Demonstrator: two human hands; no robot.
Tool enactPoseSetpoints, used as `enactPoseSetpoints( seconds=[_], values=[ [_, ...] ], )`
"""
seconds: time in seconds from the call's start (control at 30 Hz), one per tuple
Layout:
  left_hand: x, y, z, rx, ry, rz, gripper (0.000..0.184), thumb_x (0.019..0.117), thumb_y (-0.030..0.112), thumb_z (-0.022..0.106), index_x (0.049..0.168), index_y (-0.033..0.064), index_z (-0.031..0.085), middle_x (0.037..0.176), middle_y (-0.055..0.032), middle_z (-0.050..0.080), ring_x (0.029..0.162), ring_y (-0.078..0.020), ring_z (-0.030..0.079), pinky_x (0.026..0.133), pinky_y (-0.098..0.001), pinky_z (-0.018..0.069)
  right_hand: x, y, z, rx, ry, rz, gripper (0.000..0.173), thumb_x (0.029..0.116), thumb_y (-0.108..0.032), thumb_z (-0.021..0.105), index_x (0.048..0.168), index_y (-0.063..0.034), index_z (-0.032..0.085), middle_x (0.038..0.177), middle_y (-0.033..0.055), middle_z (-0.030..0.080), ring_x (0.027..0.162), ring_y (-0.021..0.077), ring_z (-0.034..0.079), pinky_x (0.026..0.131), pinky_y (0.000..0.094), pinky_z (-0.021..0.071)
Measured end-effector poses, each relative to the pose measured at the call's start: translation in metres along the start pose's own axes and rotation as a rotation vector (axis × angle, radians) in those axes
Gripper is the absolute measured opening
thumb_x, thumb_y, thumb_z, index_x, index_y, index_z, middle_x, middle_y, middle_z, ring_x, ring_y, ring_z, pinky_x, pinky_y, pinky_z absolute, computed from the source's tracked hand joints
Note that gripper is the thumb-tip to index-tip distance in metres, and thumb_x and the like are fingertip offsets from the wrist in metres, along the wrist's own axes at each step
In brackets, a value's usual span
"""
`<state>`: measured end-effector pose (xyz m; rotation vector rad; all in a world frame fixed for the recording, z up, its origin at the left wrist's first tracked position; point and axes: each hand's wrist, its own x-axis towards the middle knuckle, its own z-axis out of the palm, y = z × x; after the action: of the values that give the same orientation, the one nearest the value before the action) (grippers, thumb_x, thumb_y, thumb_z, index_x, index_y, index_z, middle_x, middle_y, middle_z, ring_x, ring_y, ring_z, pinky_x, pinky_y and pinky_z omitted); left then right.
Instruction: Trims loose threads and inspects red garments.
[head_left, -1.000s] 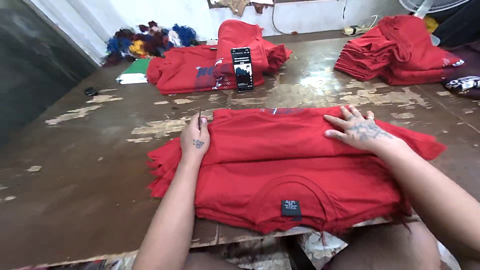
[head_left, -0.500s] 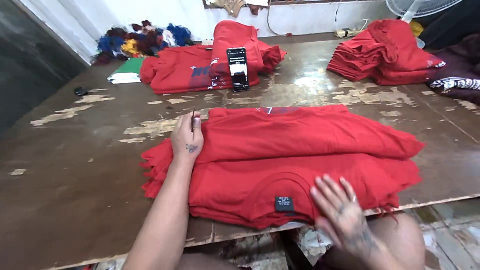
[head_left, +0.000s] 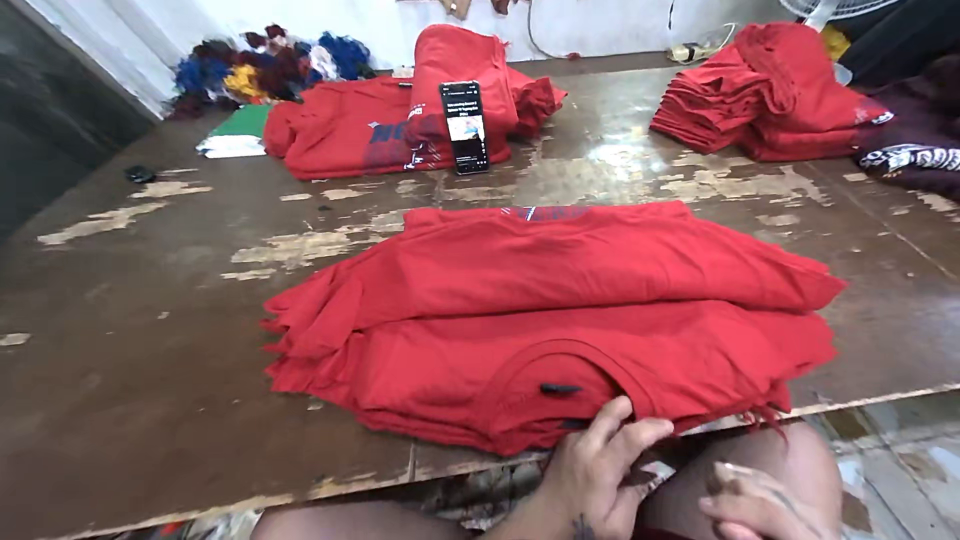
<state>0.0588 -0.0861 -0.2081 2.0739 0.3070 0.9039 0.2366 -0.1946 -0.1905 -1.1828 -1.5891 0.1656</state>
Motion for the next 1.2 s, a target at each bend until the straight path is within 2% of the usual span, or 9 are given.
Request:
enactPoseSetpoints(
  seconds=[0.13, 0.23, 0.4, 0.6, 0.73, 0.83, 0.93, 1.07, 1.2],
  values=[
    [0.008, 0.018, -0.018, -0.335, -0.12, -0.172, 0.046, 0.1106, 0.026, 0.041, 0.149, 0.0017, 0.046, 0.115, -0.0146, 0.066, 0.07, -0.01, 0.063, 0.067, -0.0281, 0.0572, 0.01, 0.008, -0.003, -0.121, 0.123, 0.005, 0.018, 0.1031, -0.037, 0.061, 0.099, -0.0206, 0.066, 0.087, -0.0114, 0.065, 0.084, -0.0075, 0.063, 0.077, 0.0101, 0.0512],
    [0.004, 0.019, -0.019, -0.742, -0.051, -0.25, 0.058, 0.1074, 0.045, 0.045, 0.155, 0.0128, 0.039, 0.098, -0.0005, 0.064, 0.065, 0.0023, 0.057, 0.063, -0.0185, 0.0538, 0.015, 0.014, 0.011, -0.227, 0.103, -0.004, 0.024, 0.0981, -0.032, 0.069, 0.121, -0.0273, 0.062, 0.105, -0.0097, 0.065, 0.098, -0.004, 0.063, 0.088, 0.0132, 0.0524],
    [-0.001, 0.014, -0.017, -1.361, -0.096, -0.388, 0.071, 0.1031, 0.043, 0.057, 0.163, 0.0301, 0.022, 0.148, 0.0023, 0.055, 0.095, -0.004, 0.071, 0.08, -0.0228, 0.059, 0.021, 0.05, 0.037, -0.336, 0.165, -0.176, 0.023, 0.1004, -0.021, 0.063, 0.123, -0.0268, 0.069, 0.098, -0.0004, 0.064, 0.092, 0.0074, 0.065, 0.084, 0.0209, 0.0547],
    [-0.003, 0.019, -0.02, -1.199, -0.058, -0.422, 0.07, 0.1038, 0.043, 0.054, 0.163, 0.0243, 0.022, 0.134, 0.0034, 0.062, 0.09, -0.0068, 0.071, 0.074, -0.0246, 0.0598, 0.014, 0.027, 0.028, -0.079, 0.057, -0.012, 0.018, 0.1074, -0.034, 0.052, 0.102, -0.0211, 0.063, 0.093, -0.0088, 0.065, 0.089, -0.0015, 0.065, 0.081, 0.015, 0.0539],
    [-0.007, 0.023, -0.014, -1.117, 0.066, -0.408, 0.069, 0.104, 0.047, 0.052, 0.162, 0.0235, 0.023, 0.137, 0.0002, 0.064, 0.085, -0.0053, 0.072, 0.072, -0.0227, 0.0591, 0.01, 0.021, 0.015, -0.009, 0.024, -0.005, 0.02, 0.1055, -0.039, 0.055, 0.103, -0.0216, 0.065, 0.103, -0.0112, 0.069, 0.106, 0.0016, 0.066, 0.094, 0.0208, 0.0545],
    [-0.01, 0.029, -0.007, -1.182, 0.143, -0.416, 0.068, 0.104, 0.045, 0.053, 0.163, 0.0263, 0.024, 0.137, -0.0028, 0.065, 0.081, -0.0056, 0.072, 0.074, -0.0225, 0.0593, 0.016, 0.025, 0.012, -0.19, 0.064, -0.025, 0.028, 0.0997, -0.049, 0.062, 0.11, -0.0241, 0.066, 0.102, -0.0089, 0.067, 0.101, 0.0012, 0.065, 0.087, 0.0188, 0.0545],
    [-0.009, 0.034, -0.004, -1.372, 0.156, -0.442, 0.071, 0.1034, 0.04, 0.056, 0.164, 0.0322, 0.02, 0.147, -0.0082, 0.057, 0.085, -0.0068, 0.071, 0.078, -0.0225, 0.0574, 0.024, 0.032, 0.024, -0.355, 0.059, -0.132, 0.03, 0.099, -0.031, 0.067, 0.129, -0.0324, 0.063, 0.105, -0.0017, 0.061, 0.099, 0.0083, 0.062, 0.086, 0.0229, 0.0527],
    [-0.008, 0.028, -0.01, -1.653, 0.106, -0.484, 0.076, 0.0997, 0.04, 0.064, 0.16, 0.0499, 0.019, 0.156, -0.0123, 0.048, 0.09, -0.0189, 0.075, 0.073, -0.0271, 0.061, 0.024, 0.048, 0.04, -0.269, 0.147, -0.223, 0.02, 0.1015, -0.021, 0.061, 0.119, -0.027, 0.069, 0.089, -0.0012, 0.06, 0.082, 0.0088, 0.061, 0.077, 0.0232, 0.0527],
    [-0.008, 0.028, -0.019, -1.299, -0.028, -0.432, 0.085, 0.1015, 0.045, 0.058, 0.164, 0.0347, 0.001, 0.157, -0.0053, 0.045, 0.096, -0.0096, 0.072, 0.079, -0.024, 0.0587, 0.014, 0.03, 0.033, -0.062, 0.101, -0.026, 0.016, 0.1051, -0.034, 0.057, 0.105, -0.0245, 0.069, 0.091, -0.011, 0.068, 0.086, -0.0024, 0.065, 0.08, 0.0148, 0.0536]
  ],
)
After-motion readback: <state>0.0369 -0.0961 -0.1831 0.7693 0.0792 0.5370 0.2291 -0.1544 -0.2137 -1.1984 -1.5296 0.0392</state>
